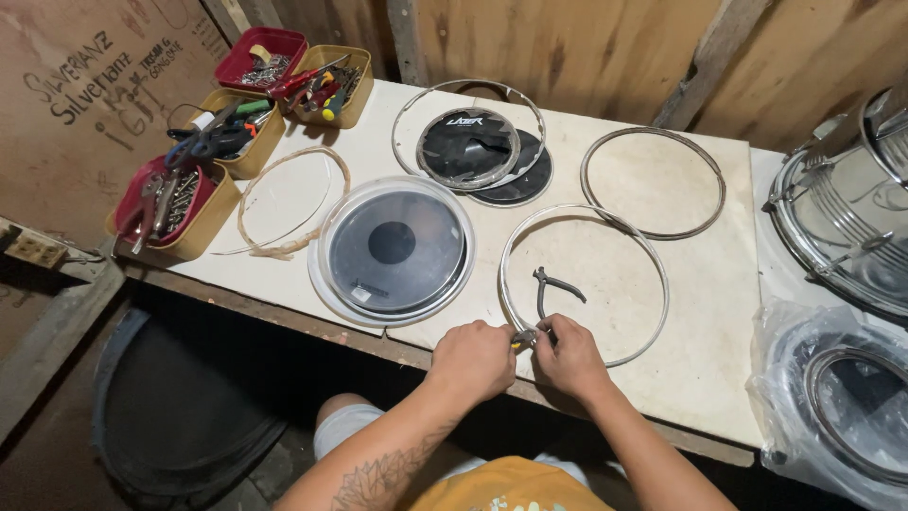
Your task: Cleaning and adjusting drum components including hoops and heads on a repair bench
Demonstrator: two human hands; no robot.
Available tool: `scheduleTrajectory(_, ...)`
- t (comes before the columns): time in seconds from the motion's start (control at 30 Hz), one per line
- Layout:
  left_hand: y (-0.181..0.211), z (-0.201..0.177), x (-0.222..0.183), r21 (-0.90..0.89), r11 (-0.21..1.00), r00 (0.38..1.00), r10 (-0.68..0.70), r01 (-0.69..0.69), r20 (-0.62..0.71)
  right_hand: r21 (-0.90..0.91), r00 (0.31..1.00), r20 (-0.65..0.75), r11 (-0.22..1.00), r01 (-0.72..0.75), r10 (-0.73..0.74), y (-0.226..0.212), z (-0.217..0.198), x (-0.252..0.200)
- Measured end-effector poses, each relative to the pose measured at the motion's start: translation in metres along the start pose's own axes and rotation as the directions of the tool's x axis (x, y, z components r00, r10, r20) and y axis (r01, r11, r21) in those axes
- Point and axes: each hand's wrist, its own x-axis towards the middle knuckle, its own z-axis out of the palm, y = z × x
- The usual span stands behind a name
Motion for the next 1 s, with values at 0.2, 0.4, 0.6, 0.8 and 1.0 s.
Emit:
scheduleTrajectory(0.2, -0.005, 0.012, 0.009, 0.068, 0.997, 0.999, 0.031, -0.030, -0.019, 0.018, 1.000, -0.001, 0.999, -0.027, 0.027, 0.000, 0.000, -0.001)
scheduleTrajectory(0.4, -0.007, 0.009, 0.009, 0.084, 0.996, 0.998, 0.044, -0.041, -0.035, 0.000, 1.000, -0.013, 1.000, 0.007, -0.007, 0.009, 0.005, -0.001)
scheduleTrajectory(0.6, -0.008, 0.001, 0.011, 0.106, 0.993, 0.998, 0.046, -0.042, -0.033, -0.018, 1.000, -0.014, 1.000, 0.015, -0.016, 0.010, 0.008, -0.001)
scheduleTrajectory(0.8, -0.009, -0.006, 0.011, 0.114, 0.992, 0.998, 0.054, -0.051, -0.016, -0.019, 1.000, 0.005, 1.000, -0.001, 0.001, 0.006, 0.006, 0.000)
scheduleTrajectory(1.0, -0.004, -0.036, -0.003, 0.083, 0.995, 0.998, 0.050, -0.054, 0.039, 0.001, 0.998, 0.020, 0.998, -0.055, 0.055, 0.004, 0.001, -0.002)
